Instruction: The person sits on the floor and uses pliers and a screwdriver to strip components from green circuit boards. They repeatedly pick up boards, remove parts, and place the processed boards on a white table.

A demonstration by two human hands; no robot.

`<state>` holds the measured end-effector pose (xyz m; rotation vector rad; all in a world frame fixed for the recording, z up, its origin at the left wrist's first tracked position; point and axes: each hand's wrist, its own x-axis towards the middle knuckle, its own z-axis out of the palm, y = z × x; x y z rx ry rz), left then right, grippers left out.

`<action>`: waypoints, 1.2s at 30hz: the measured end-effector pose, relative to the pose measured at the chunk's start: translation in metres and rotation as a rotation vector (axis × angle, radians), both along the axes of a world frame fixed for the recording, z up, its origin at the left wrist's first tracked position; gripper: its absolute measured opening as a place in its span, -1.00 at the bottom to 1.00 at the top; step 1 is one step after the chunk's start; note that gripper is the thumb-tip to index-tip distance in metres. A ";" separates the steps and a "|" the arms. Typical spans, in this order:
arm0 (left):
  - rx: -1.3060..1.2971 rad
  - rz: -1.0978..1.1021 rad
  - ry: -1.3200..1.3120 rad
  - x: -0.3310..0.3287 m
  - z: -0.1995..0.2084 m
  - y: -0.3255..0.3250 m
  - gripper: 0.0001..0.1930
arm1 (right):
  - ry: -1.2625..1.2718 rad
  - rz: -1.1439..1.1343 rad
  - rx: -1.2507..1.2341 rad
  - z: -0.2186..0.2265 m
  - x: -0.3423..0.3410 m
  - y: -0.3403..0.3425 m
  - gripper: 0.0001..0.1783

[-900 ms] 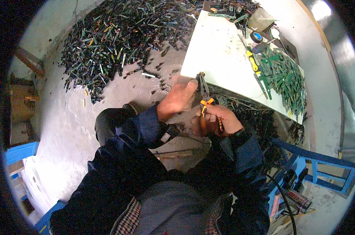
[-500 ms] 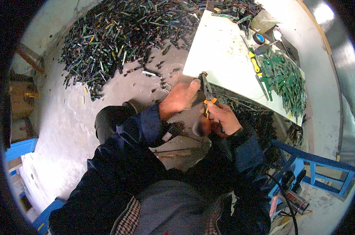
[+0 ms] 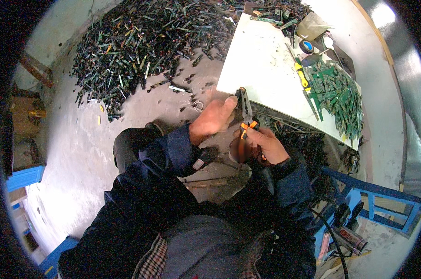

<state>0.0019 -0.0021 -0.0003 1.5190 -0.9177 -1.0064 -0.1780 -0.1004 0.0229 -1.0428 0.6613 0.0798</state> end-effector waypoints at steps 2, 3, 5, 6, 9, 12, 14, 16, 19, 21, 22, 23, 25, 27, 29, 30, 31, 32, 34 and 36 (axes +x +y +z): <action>-0.013 -0.004 0.074 0.002 -0.006 0.001 -0.41 | -0.034 -0.041 0.006 -0.003 -0.001 0.004 -0.55; -0.031 -0.017 0.142 0.001 -0.003 0.001 -0.45 | 0.003 -0.071 -0.018 -0.001 -0.003 0.005 -0.57; -0.066 -0.042 0.277 -0.001 0.004 0.003 -0.54 | 0.077 -0.129 -0.065 0.003 -0.005 0.009 -0.61; -0.079 -0.049 0.302 -0.002 0.003 0.003 -0.54 | 0.100 -0.098 -0.213 0.001 -0.004 0.010 -0.64; -0.070 -0.067 0.363 -0.003 -0.003 0.003 -0.55 | 0.164 -0.037 -0.615 -0.010 -0.001 0.016 -0.72; -0.017 -0.049 0.277 -0.001 -0.007 0.002 -0.47 | 0.125 0.013 -0.937 -0.009 0.003 0.022 -0.68; -0.047 0.004 0.066 -0.004 -0.006 0.000 -0.36 | 0.217 -0.002 -1.117 -0.009 0.004 0.026 -0.65; -0.044 0.006 0.061 -0.005 -0.001 0.001 -0.36 | 0.328 0.032 -1.246 -0.001 0.007 0.029 -0.65; 0.037 0.024 0.042 -0.007 -0.002 -0.001 -0.37 | 0.452 0.071 -1.295 0.005 0.011 0.033 -0.66; 0.044 0.024 0.053 -0.008 -0.009 -0.003 -0.38 | 0.470 0.079 -1.348 0.005 0.013 0.035 -0.67; 0.011 0.015 0.073 -0.008 -0.015 -0.004 -0.38 | 0.479 0.084 -1.376 0.005 0.013 0.035 -0.68; -0.013 0.016 0.078 -0.008 -0.021 -0.005 -0.37 | 0.479 0.078 -1.385 0.005 0.013 0.036 -0.68; -0.048 0.024 0.075 -0.011 -0.024 -0.007 -0.37 | 0.478 0.064 -1.399 0.002 0.013 0.036 -0.68; -0.045 0.042 0.037 -0.013 -0.019 -0.007 -0.36 | 0.501 0.057 -1.413 0.002 0.013 0.038 -0.68; -0.014 0.059 -0.023 -0.016 -0.005 -0.005 -0.35 | 0.521 0.051 -1.429 0.003 0.011 0.038 -0.68; 0.004 0.071 -0.007 -0.014 -0.008 -0.004 -0.34 | 0.517 0.053 -1.437 0.004 0.013 0.040 -0.67; 0.022 0.084 0.009 -0.014 -0.014 -0.004 -0.33 | 0.513 0.055 -1.444 0.005 0.015 0.042 -0.67; 0.041 0.097 0.025 -0.013 -0.019 -0.003 -0.32 | 0.510 0.056 -1.437 0.007 0.017 0.043 -0.67; 0.044 0.085 -0.028 -0.014 -0.016 -0.003 -0.30 | 0.526 0.052 -1.427 0.010 0.016 0.044 -0.66; 0.048 0.087 -0.029 -0.014 -0.016 -0.004 -0.29 | 0.526 0.053 -1.424 0.006 0.016 0.043 -0.65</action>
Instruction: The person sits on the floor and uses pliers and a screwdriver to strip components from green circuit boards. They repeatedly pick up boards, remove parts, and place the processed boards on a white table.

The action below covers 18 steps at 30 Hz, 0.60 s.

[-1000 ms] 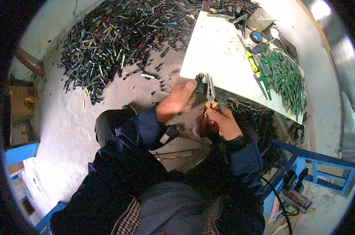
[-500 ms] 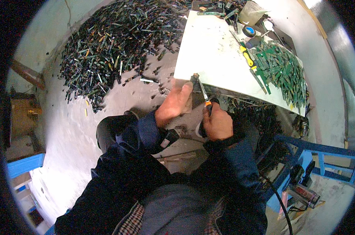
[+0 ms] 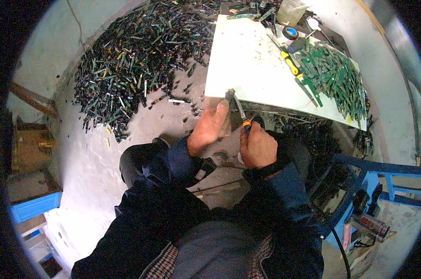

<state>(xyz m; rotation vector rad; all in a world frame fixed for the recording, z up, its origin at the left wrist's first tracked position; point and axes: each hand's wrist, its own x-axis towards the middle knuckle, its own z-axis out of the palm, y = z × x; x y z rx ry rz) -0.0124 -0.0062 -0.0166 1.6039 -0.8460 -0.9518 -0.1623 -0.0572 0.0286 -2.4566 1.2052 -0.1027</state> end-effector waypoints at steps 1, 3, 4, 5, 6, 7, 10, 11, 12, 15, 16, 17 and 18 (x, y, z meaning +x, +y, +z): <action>0.001 0.007 0.025 -0.001 -0.004 -0.001 -0.29 | 0.000 0.003 0.001 0.000 0.001 0.000 -0.65; 0.005 0.006 0.063 -0.001 -0.008 -0.003 -0.28 | -0.005 -0.014 0.078 0.006 0.002 0.002 -0.65; 0.008 -0.003 0.077 -0.002 -0.008 -0.003 -0.28 | -0.008 -0.025 0.117 0.008 0.003 0.002 -0.65; 0.011 -0.011 0.090 -0.002 -0.008 -0.004 -0.28 | -0.157 -0.019 0.301 0.001 0.001 0.000 -0.66; 0.021 -0.012 0.089 -0.002 -0.009 -0.004 -0.28 | -0.307 -0.012 0.485 -0.011 -0.003 -0.004 -0.67; 0.032 -0.011 0.088 -0.002 -0.005 -0.003 -0.27 | -0.458 -0.002 0.669 -0.015 -0.002 -0.005 -0.67; 0.030 -0.029 0.211 0.001 0.003 0.001 -0.30 | -0.318 -0.040 0.499 0.004 0.003 0.000 -0.69; 0.023 -0.037 0.273 0.002 0.006 0.002 -0.31 | -0.302 -0.028 0.501 0.002 0.004 0.000 -0.69; 0.000 -0.042 0.316 0.001 0.013 0.002 -0.33 | -0.284 -0.021 0.497 0.000 0.002 -0.003 -0.68; -0.024 -0.055 0.439 -0.002 0.032 0.004 -0.38 | -0.470 -0.012 0.713 -0.014 -0.003 -0.008 -0.67; -0.004 -0.058 0.477 0.000 0.034 0.006 -0.39 | -0.572 -0.010 0.825 -0.018 -0.003 -0.008 -0.67; 0.012 -0.063 0.532 0.001 0.033 0.006 -0.40 | -0.608 -0.034 0.870 -0.020 -0.005 -0.008 -0.68; 0.023 -0.069 0.587 0.002 0.033 0.007 -0.41 | -0.641 -0.057 0.911 -0.009 -0.002 -0.007 -0.69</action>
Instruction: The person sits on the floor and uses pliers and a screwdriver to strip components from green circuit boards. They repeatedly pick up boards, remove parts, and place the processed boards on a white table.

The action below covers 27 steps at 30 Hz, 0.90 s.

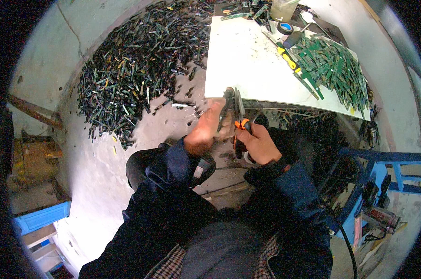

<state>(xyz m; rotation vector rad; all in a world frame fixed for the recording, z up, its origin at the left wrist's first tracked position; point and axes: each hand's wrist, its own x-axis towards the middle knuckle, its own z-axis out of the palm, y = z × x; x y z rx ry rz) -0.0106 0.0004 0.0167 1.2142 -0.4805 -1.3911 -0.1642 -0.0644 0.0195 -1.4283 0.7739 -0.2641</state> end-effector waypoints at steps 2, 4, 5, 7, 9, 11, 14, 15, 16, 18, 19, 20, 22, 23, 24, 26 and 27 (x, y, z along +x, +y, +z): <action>0.013 -0.020 0.144 0.003 -0.006 -0.003 -0.42 | -0.001 -0.031 0.040 0.003 0.000 -0.002 -0.72; 0.113 -0.056 0.250 0.007 0.005 -0.004 -0.44 | 0.045 -0.052 0.027 -0.001 -0.002 -0.007 -0.77; 0.164 -0.075 0.304 0.009 0.009 -0.004 -0.45 | 0.031 -0.076 0.059 -0.001 -0.004 -0.007 -0.75; 0.162 -0.114 0.399 0.015 0.005 -0.005 -0.46 | 0.002 -0.111 0.124 0.013 0.001 -0.005 -0.72; 0.158 -0.136 0.443 0.016 0.005 -0.005 -0.47 | -0.023 -0.150 0.173 0.017 0.002 -0.005 -0.72; 0.150 -0.140 0.434 0.016 0.008 -0.005 -0.47 | -0.068 -0.183 0.220 0.017 0.000 -0.006 -0.73; 0.131 -0.145 0.472 0.016 0.006 -0.005 -0.48 | -0.168 -0.336 0.096 0.000 0.000 -0.008 -0.73; 0.148 -0.143 0.479 0.017 0.006 -0.006 -0.48 | -0.119 -0.298 0.001 0.005 -0.002 -0.012 -0.72; 0.164 -0.140 0.487 0.017 0.008 -0.006 -0.48 | -0.029 -0.293 -0.154 0.010 -0.003 -0.012 -0.72; 0.161 -0.140 0.486 0.018 0.008 -0.006 -0.49 | 0.151 -0.277 -0.461 0.024 -0.004 -0.013 -0.72; 0.142 -0.143 0.479 0.018 0.008 -0.006 -0.49 | 0.149 -0.345 -0.662 0.024 -0.001 -0.011 -0.70; 0.123 -0.145 0.472 0.018 0.008 -0.006 -0.49 | 0.166 -0.370 -0.766 0.025 0.000 -0.014 -0.68; 0.111 -0.145 0.483 0.016 0.006 -0.007 -0.48 | 0.203 -0.423 -0.976 0.027 0.001 -0.026 -0.65; 0.105 -0.145 0.488 0.016 0.005 -0.007 -0.48 | 0.236 -0.484 -1.084 0.027 0.002 -0.032 -0.57; 0.122 -0.134 0.462 0.016 0.008 -0.006 -0.49 | 0.276 -0.488 -1.113 0.029 0.005 -0.038 -0.56; 0.155 -0.110 0.409 0.017 0.016 -0.004 -0.50 | 0.356 -0.496 -1.169 0.038 0.012 -0.051 -0.53; 0.154 -0.113 0.354 0.016 0.016 -0.005 -0.50 | 0.374 -0.521 -1.173 0.039 0.014 -0.058 -0.50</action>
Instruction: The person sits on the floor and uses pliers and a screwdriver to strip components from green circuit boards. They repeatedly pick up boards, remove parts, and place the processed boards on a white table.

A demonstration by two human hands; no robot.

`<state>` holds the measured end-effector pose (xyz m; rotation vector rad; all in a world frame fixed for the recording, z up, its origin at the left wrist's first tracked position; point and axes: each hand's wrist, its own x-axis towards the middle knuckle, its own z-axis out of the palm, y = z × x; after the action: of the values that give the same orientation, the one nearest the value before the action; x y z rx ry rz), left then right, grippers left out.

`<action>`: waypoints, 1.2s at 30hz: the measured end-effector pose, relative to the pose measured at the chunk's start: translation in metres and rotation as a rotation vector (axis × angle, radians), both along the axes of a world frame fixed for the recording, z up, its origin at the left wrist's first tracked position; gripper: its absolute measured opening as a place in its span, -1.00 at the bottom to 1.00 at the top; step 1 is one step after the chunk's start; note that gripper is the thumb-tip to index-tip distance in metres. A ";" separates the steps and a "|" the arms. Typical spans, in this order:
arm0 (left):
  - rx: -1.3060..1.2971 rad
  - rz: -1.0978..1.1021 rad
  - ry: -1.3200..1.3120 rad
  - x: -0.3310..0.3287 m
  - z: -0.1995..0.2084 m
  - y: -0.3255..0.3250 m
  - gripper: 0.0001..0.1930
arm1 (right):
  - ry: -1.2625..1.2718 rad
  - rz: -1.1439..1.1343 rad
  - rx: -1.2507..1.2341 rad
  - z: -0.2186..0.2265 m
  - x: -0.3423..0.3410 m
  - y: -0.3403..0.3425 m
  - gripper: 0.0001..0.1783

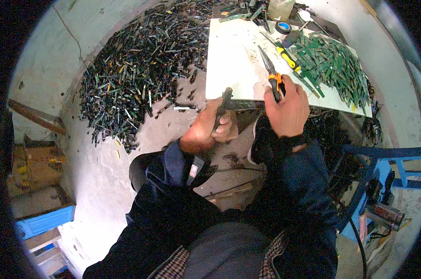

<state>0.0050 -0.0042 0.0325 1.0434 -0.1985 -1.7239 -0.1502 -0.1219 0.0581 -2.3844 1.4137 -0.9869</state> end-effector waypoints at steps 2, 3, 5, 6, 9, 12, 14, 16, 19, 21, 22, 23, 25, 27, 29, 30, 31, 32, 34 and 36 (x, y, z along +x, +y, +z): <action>-0.010 -0.012 -0.110 -0.002 -0.001 -0.002 -0.51 | 0.051 -0.010 -0.076 -0.008 0.001 -0.017 -0.50; -0.016 -0.013 -0.137 -0.003 -0.001 -0.002 -0.52 | 0.075 -0.013 -0.110 -0.011 0.003 -0.024 -0.50; -0.027 -0.016 -0.190 -0.004 0.000 -0.003 -0.52 | 0.092 -0.014 -0.084 -0.013 0.005 -0.035 -0.50; -0.026 -0.004 -0.210 -0.004 0.004 -0.002 -0.53 | 0.101 -0.007 -0.057 -0.015 0.007 -0.039 -0.51; -0.030 0.014 -0.223 -0.004 0.010 -0.001 -0.55 | 0.133 0.009 -0.022 -0.015 0.010 -0.043 -0.54; -0.052 0.003 -0.155 -0.004 0.000 -0.005 -0.57 | 0.091 0.049 -0.158 -0.016 0.007 -0.040 -0.59; -0.066 0.015 -0.123 -0.004 -0.006 -0.006 -0.59 | 0.047 0.056 -0.284 -0.017 0.007 -0.036 -0.63; -0.054 0.040 -0.114 -0.005 -0.006 -0.007 -0.59 | -0.145 0.149 -0.130 -0.013 0.007 -0.027 -0.68; -0.071 0.036 -0.088 -0.004 -0.003 -0.007 -0.59 | -0.350 0.261 0.229 -0.011 0.005 -0.005 -0.77; -0.104 0.030 -0.039 -0.003 -0.004 -0.007 -0.58 | -0.297 0.324 0.327 -0.001 0.002 0.005 -0.78; -0.125 0.033 -0.001 -0.001 -0.008 -0.007 -0.58 | -0.316 0.371 0.170 -0.001 0.004 0.010 -0.79; -0.147 0.035 0.037 -0.001 -0.011 -0.008 -0.58 | -0.332 0.440 0.132 -0.001 0.005 0.013 -0.79; -0.148 0.038 0.012 -0.001 -0.011 -0.010 -0.57 | -0.367 0.488 0.351 -0.004 0.004 0.022 -0.78; -0.138 0.036 0.007 -0.003 -0.011 -0.012 -0.56 | -0.442 0.542 0.520 -0.014 0.004 0.027 -0.70; -0.117 0.029 0.022 -0.004 -0.008 -0.014 -0.56 | -0.510 0.550 0.671 -0.015 0.007 0.034 -0.65; -0.211 -0.001 -0.149 -0.007 0.010 -0.012 -0.56 | -0.323 0.580 0.697 -0.014 0.006 0.032 -0.52; -0.206 0.084 -0.120 -0.009 0.005 -0.012 -0.58 | -0.357 0.623 0.685 -0.016 0.007 0.033 -0.48; -0.201 0.168 -0.091 -0.011 -0.005 -0.014 -0.59 | -0.392 0.665 0.673 -0.020 0.010 0.035 -0.44; -0.261 0.129 -0.027 -0.001 -0.010 -0.012 -0.61 | -0.332 0.737 0.728 -0.016 0.011 0.035 -0.27; -0.307 0.127 -0.046 -0.001 -0.007 -0.012 -0.60 | -0.224 0.694 0.619 -0.005 0.011 0.039 -0.21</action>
<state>0.0036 -0.0163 0.0257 0.8505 -0.4046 -1.4998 -0.1393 -0.0825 0.0532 -1.9662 0.5922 -0.5045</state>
